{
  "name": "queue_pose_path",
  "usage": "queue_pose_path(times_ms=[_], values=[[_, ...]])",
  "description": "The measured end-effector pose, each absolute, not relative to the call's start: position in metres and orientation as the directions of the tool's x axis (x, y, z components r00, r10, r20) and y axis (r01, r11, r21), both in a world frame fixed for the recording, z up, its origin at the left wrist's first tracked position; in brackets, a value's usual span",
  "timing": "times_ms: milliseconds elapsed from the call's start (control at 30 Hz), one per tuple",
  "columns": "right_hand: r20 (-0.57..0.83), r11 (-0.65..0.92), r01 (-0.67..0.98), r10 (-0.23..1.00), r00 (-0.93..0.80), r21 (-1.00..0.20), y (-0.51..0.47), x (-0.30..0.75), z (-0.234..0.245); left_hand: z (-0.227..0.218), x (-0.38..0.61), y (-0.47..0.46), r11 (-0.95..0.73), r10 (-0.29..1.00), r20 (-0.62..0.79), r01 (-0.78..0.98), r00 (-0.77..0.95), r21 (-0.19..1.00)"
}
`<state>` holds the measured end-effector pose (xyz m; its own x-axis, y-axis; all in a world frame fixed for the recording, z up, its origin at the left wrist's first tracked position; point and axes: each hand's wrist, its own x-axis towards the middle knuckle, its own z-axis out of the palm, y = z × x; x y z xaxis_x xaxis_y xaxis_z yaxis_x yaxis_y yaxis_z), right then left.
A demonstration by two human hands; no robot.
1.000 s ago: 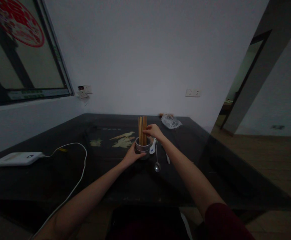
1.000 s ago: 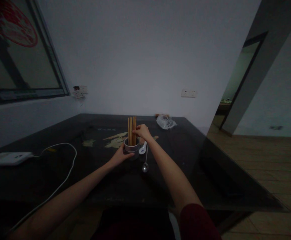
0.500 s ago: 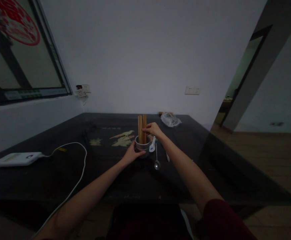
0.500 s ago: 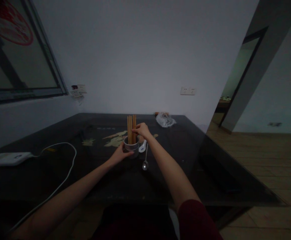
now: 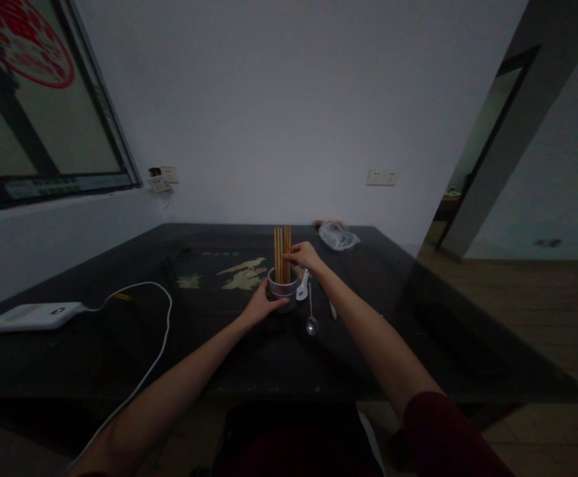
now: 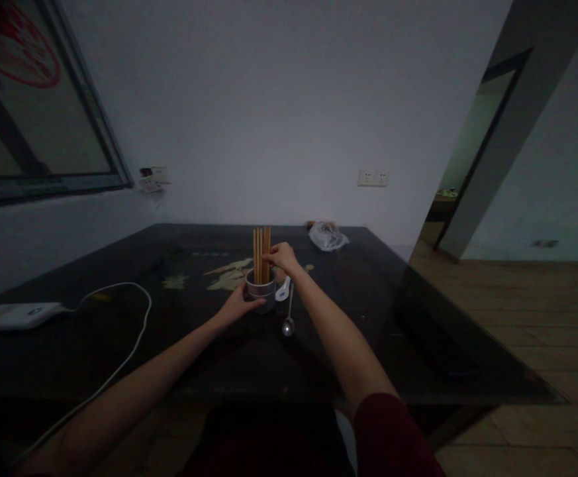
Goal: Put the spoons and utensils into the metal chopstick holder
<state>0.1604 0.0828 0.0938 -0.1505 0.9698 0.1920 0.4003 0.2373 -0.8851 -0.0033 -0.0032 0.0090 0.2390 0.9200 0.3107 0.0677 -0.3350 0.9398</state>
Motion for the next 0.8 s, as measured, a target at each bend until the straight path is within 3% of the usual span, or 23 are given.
queue_pose_path(times_ms=[267,800], values=[[0.216,0.246,0.425,0.969,-0.118,-0.871,0.07,0.16,0.098,0.007,-0.003,-0.003,-0.34,0.914,0.322,0.033,0.246,0.94],[0.167,0.213,0.399,0.975,-0.147,-0.892,0.066,0.16,0.1,0.009,-0.006,-0.002,-0.394,0.9,0.355,0.128,0.252,0.91]])
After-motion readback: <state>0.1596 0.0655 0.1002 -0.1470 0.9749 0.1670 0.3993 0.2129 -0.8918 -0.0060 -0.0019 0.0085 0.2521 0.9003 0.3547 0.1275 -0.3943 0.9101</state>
